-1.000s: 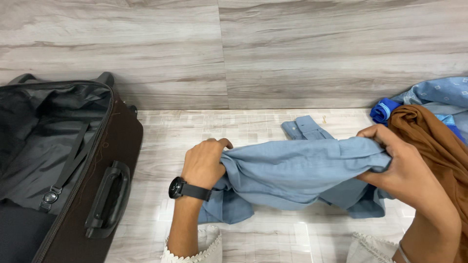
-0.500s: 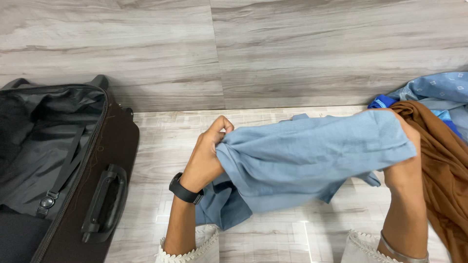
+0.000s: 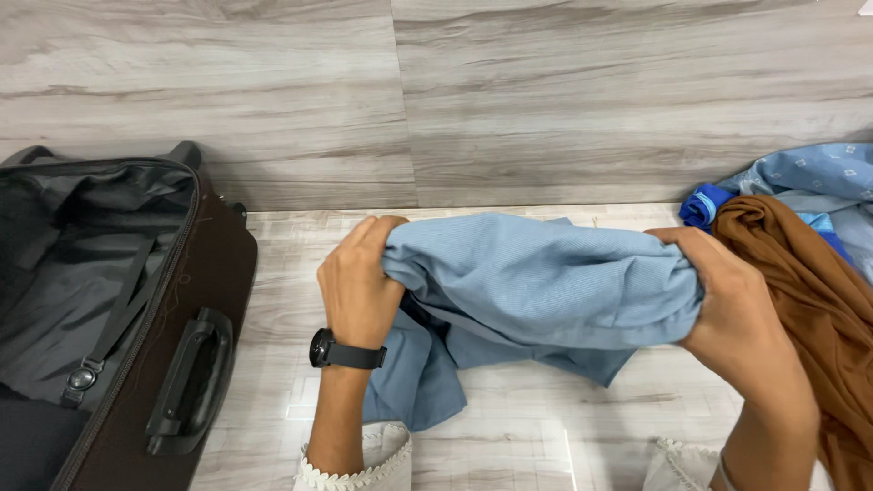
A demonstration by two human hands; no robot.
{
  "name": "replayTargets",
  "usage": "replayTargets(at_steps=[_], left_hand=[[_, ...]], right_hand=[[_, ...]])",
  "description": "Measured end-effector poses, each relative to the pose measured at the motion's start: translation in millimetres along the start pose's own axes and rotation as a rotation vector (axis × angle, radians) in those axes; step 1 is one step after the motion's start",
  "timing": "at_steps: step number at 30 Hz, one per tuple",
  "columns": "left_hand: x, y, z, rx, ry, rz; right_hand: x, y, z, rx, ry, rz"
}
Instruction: The person folds a light blue shirt and a pair of black trousers on a tiled floor. They carefully button the shirt, fold the sleeves, and smooth the fabric before placing it into a brown suitcase. The trousers are folded neatly and placed on top of the shirt inside the suitcase, which is then zipped closed.
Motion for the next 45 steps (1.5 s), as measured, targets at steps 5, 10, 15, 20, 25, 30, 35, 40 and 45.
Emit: replayTargets(at_steps=[5, 10, 15, 20, 25, 30, 35, 40, 45], left_hand=[[27, -4, -25, -0.162, -0.064, -0.244], [-13, -10, 21, 0.327, -0.527, 0.121], [-4, -10, 2, 0.018, -0.781, 0.171], [-3, -6, 0, 0.112, -0.629, 0.31], [-8, -8, -10, 0.103, -0.571, 0.537], [-12, -3, 0, 0.204, -0.03, 0.409], [12, 1, -11, -0.038, 0.031, 0.058], [21, -3, -17, -0.154, 0.011, -0.144], [14, 0, -17, -0.059, -0.047, -0.085]], right_hand=[[0, 4, 14, -0.036, -0.235, -0.184], [3, 2, 16, 0.15, -0.266, -0.324], [-7, 6, -24, 0.076, 0.094, -0.24], [-18, 2, -52, -0.019, 0.311, -0.183], [-23, -4, -74, 0.028, 0.324, -0.193], [-10, -8, -70, -0.065, 0.294, -0.185], [3, -9, -62, -0.134, 0.355, -0.132], [15, -14, -55, -0.17, 0.295, -0.067], [31, -23, -39, -0.104, 0.24, -0.267]])
Point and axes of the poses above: each hand's wrist, its own y-axis towards the middle knuckle, its own x-axis out of the back of the hand, z = x × y, the point moved 7 cm from there along y, towards the middle knuckle, and after that the axes turned 6 degrees about -y, right-handed, at the moved point
